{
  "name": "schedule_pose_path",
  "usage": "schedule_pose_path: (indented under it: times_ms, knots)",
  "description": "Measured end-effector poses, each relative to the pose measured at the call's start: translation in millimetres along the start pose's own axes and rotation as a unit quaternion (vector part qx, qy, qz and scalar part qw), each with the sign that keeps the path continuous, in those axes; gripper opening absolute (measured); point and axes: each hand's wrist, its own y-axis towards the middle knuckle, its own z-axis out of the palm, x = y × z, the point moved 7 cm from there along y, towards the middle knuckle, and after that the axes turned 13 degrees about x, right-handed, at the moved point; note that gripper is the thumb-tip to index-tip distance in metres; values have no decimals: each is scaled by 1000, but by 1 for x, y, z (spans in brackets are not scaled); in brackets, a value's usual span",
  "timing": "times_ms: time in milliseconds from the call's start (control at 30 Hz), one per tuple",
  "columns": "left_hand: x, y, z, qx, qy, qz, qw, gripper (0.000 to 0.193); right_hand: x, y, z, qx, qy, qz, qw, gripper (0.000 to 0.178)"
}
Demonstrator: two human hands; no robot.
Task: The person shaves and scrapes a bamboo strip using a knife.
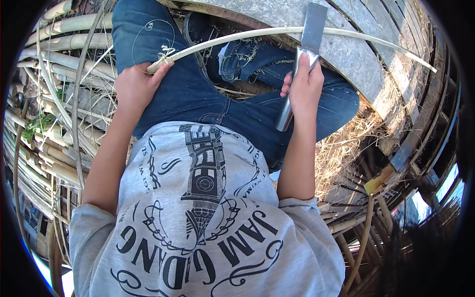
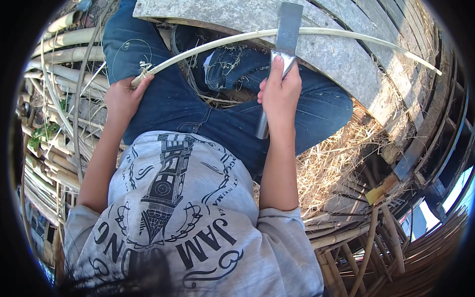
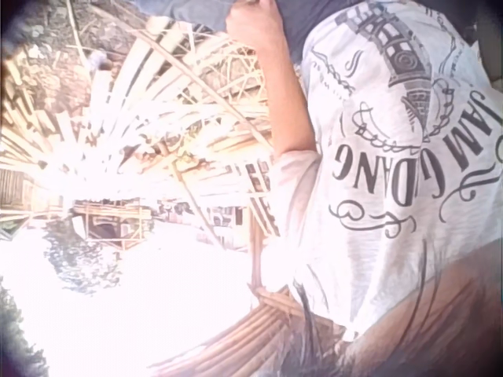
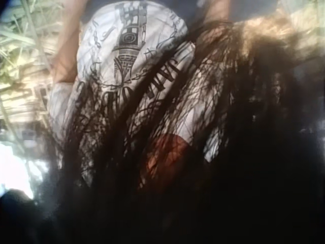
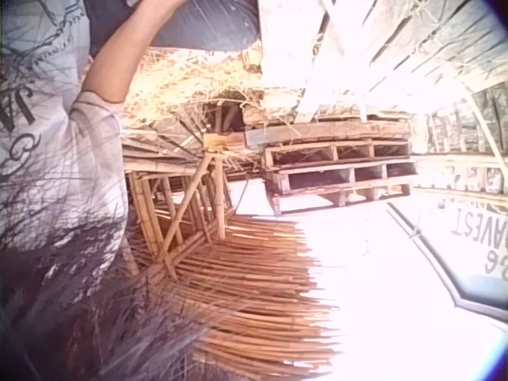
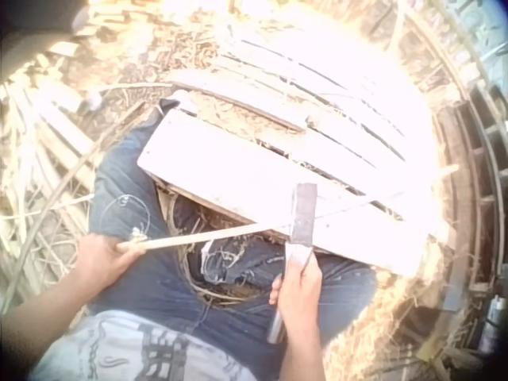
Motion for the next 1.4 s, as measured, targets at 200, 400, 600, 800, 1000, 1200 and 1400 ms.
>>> schedule_pose_path:
  times_ms: [200, 400, 600, 800, 1000, 1200, 1400]
  knots:
    - [8, 0, 2, 7, -20, -10, 1000, 52, 4, -2, 17, 62, -23, 18, 998, 34]
    - [6, 4, 5, -55, 15, 32, 998, 67, 2, -9, 39, 76, -32, -10, 997, 34]
    - [1, 3, 1, -33, 6, 23, 999, 69, 2, 7, 13, 51, 21, -10, 998, 37]
    - [3, 5, 0, -25, 35, 4, 999, 70, 0, 3, 42, 51, -122, -92, 987, 32]
    - [-16, -4, -11, -81, 3, 79, 994, 54, 6, -2, 23, 39, -40, -38, 998, 35]
    - [-37, -8, -17, -142, 23, 202, 969, 29, 0, -2, -5, 15, 3, -4, 1000, 35]
    - [-27, -10, -16, -91, 69, 215, 970, 17, 8, 6, -44, -68, -20, 3, 998, 40]
